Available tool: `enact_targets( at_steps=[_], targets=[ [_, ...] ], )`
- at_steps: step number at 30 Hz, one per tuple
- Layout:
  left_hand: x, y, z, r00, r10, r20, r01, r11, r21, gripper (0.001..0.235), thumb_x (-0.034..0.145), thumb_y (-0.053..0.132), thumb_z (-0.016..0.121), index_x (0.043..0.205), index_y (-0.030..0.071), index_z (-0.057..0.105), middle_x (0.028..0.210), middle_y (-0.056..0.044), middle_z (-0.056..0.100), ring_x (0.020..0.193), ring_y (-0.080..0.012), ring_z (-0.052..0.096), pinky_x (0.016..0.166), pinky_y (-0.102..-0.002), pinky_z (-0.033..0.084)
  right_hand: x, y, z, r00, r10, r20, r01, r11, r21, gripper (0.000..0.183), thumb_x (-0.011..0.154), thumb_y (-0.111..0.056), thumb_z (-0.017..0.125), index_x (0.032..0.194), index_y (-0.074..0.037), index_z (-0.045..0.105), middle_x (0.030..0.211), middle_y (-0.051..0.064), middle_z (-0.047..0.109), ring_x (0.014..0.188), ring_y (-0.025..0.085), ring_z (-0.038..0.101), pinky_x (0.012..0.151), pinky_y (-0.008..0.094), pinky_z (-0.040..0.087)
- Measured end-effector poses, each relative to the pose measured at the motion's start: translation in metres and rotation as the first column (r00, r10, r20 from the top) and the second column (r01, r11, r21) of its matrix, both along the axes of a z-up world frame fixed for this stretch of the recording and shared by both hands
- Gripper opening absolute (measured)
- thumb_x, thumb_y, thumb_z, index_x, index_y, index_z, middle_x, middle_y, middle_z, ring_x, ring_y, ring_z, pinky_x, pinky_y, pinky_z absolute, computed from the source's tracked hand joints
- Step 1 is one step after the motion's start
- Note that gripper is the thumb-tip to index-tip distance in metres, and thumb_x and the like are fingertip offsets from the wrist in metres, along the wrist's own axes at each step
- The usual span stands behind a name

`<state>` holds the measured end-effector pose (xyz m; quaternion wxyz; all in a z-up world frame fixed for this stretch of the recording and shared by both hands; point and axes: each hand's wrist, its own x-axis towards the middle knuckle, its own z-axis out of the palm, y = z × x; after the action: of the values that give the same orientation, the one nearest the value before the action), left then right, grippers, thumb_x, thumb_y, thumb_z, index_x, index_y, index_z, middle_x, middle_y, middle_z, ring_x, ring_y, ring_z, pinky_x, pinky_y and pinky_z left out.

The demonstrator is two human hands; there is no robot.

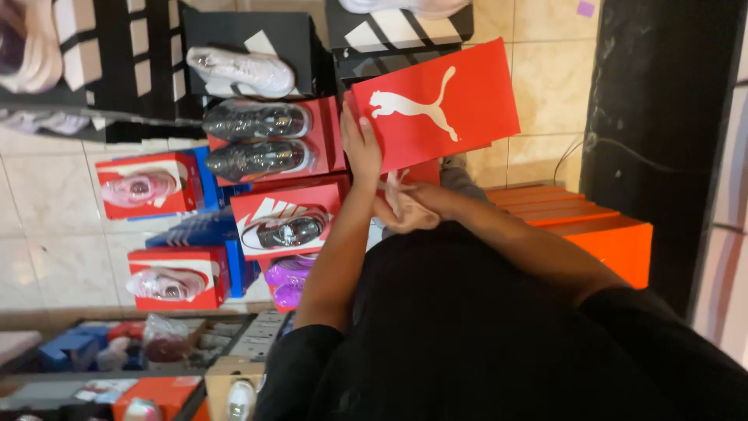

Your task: Cleaning, inspecting, and organizing shoeboxes in a warehouse setting using a cloth

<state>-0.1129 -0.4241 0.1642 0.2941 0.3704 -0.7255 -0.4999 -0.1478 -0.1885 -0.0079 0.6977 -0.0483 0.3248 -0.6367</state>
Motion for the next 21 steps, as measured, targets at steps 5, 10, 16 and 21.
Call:
enact_targets(
  at_steps=[5,10,16,21],
  targets=[
    [0.055,0.055,0.053,0.769,-0.603,-0.214,0.616,0.788,-0.006,0.055,0.091,0.024,0.073,0.139,0.001,0.058,0.134,-0.025,0.063,0.132,-0.0454,0.053,0.111,-0.057,0.042,-0.020,-0.041,0.162,0.979,-0.110,-0.173,0.173,0.898,0.404,0.047,0.094,-0.042,0.067,0.129,-0.010,0.067,0.118,0.014,0.072,0.105,0.032,0.073,0.087,0.051,0.058],
    [0.081,0.080,0.004,0.872,-0.490,0.003,0.483,0.860,-0.166,0.063,0.083,0.030,0.081,0.139,0.010,0.059,0.138,-0.016,0.062,0.134,-0.0357,0.054,0.108,-0.048,0.045,-0.054,-0.023,0.208,0.988,0.087,-0.125,-0.027,0.909,0.415,0.073,0.096,-0.061,0.054,0.142,-0.005,0.045,0.129,0.026,0.059,0.111,0.045,0.066,0.100,0.059,0.050],
    [0.045,0.021,0.045,0.990,0.135,-0.046,-0.115,0.945,0.306,0.039,0.093,0.010,0.068,0.129,-0.003,0.062,0.124,-0.027,0.066,0.124,-0.0379,0.061,0.110,-0.052,0.042,-0.178,-0.016,0.209,0.065,0.386,-0.920,0.390,0.839,0.380,0.060,0.097,-0.032,0.078,0.140,-0.014,0.039,0.135,0.020,0.040,0.128,0.038,0.039,0.108,0.052,0.031],
    [0.004,-0.007,-0.027,0.982,0.185,0.025,-0.160,0.766,0.623,0.059,0.104,0.025,0.057,0.154,0.000,0.039,0.158,-0.028,0.039,0.148,-0.0370,0.037,0.123,-0.047,0.030,-0.200,-0.033,0.217,0.183,0.490,-0.852,0.337,0.783,0.522,0.117,0.086,-0.045,0.085,0.167,-0.017,0.006,0.162,0.032,0.017,0.150,0.050,0.027,0.122,0.060,0.029]
  ],
)
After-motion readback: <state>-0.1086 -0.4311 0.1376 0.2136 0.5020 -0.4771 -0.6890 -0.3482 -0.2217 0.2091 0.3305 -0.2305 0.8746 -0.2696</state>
